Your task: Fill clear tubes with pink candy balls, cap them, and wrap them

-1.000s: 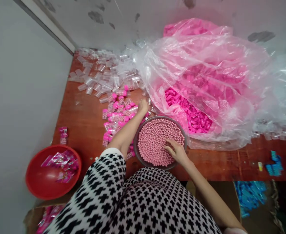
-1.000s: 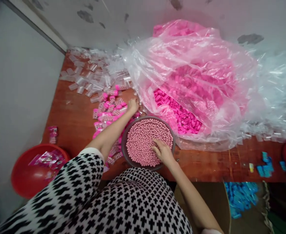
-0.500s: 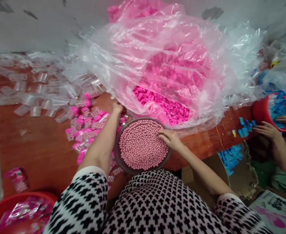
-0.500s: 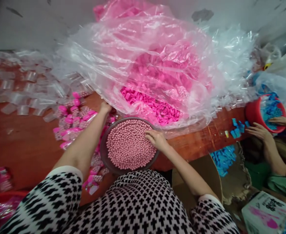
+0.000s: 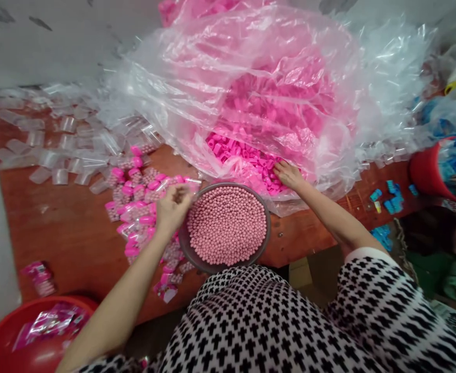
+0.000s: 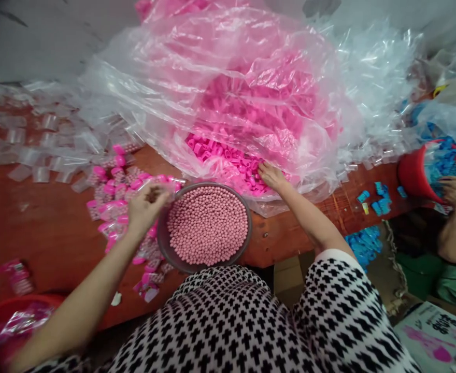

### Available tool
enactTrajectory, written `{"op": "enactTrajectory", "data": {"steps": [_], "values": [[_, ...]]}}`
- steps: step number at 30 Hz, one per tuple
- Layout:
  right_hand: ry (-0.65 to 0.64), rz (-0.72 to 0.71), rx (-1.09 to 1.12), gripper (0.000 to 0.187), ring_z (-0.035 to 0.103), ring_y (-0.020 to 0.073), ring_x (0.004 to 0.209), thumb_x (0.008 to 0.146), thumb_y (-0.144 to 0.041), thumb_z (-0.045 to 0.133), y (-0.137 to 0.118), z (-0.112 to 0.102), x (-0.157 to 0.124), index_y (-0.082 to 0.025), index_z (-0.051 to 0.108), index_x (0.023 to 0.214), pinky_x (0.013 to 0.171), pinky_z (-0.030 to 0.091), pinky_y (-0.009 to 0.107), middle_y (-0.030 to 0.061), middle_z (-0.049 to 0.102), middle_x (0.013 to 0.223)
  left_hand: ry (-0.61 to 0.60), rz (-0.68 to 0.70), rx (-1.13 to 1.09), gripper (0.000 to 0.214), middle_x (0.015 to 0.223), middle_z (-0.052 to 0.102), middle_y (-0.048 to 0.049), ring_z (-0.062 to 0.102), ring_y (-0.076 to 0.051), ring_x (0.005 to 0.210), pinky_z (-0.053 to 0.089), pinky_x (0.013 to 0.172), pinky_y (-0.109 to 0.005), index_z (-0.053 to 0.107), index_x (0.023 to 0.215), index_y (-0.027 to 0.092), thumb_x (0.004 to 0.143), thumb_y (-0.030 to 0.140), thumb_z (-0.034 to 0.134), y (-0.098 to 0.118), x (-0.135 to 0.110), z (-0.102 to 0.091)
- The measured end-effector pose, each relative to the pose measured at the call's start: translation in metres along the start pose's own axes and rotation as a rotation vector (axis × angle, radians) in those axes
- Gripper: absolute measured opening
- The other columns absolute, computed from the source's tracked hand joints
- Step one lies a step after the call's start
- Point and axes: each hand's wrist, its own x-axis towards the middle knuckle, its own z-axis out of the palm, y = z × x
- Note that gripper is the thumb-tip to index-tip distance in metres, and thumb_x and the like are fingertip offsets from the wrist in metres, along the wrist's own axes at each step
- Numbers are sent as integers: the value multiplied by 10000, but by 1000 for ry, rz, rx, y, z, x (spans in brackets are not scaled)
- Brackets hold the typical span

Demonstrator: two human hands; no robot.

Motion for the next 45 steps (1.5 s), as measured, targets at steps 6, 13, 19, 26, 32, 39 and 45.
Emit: {"op": "enactTrajectory", "data": {"steps": [6, 13, 19, 26, 32, 39, 45], "values": [[-28, -165, 27, 296, 472, 273, 1098, 859, -89, 373, 18, 9, 14, -89, 661, 929, 979, 362, 431, 177, 618, 1015, -504, 157, 556, 301, 959, 683, -124, 655, -236, 833, 494, 701, -319, 638, 1043, 136, 841, 234, 438, 27, -72, 27], [223, 143, 248, 343, 578, 258, 1024, 914, -223, 347, 13, -1, -23, -114, 557, 1162, 855, 467, 391, 173, 604, 1150, -645, 136, 645, 293, 883, 675, -203, 657, -260, 849, 485, 696, -324, 663, 910, 45, 788, 29, 397, 31, -61, 105], [564, 404, 847, 333, 603, 179, 734, 811, -448, 574, -45, -11, -67, -176, 634, 993, 697, 501, 328, 71, 666, 875, -554, 159, 461, 230, 972, 672, -138, 638, -215, 910, 477, 793, -309, 610, 999, 114, 861, 144, 428, 12, -61, 112], [513, 355, 1348, 361, 567, 133, 683, 731, -428, 667, -122, -27, -79, -218, 630, 1023, 671, 486, 286, -8, 613, 770, -318, 172, -509, 261, 1251, 587, -94, 528, -205, 1173, 395, 1007, -377, 595, 1045, 174, 830, 319, 570, -1, -88, 87], [377, 119, 1454, 356, 580, 133, 643, 796, -432, 601, -162, -47, -77, -222, 599, 1084, 641, 488, 283, -7, 615, 760, -313, 106, -642, 292, 1028, 663, -64, 622, -167, 926, 488, 842, -309, 577, 1049, 167, 802, 321, 594, 11, -104, 82], [424, 124, 1291, 348, 623, 170, 823, 784, -400, 611, -174, -50, -84, -211, 630, 1075, 800, 494, 342, 30, 680, 928, -378, 196, -465, 344, 1068, 668, -75, 625, -176, 965, 477, 863, -315, 578, 1142, 162, 826, 288, 536, 15, -115, 62], [467, 87, 1224, 343, 639, 185, 922, 812, -397, 593, -181, -63, -95, -218, 631, 1102, 852, 499, 346, 50, 688, 1037, -338, 139, -647, 292, 1018, 673, -76, 624, -180, 934, 485, 845, -318, 614, 1023, 148, 795, 324, 567, 26, -126, 61]]}}
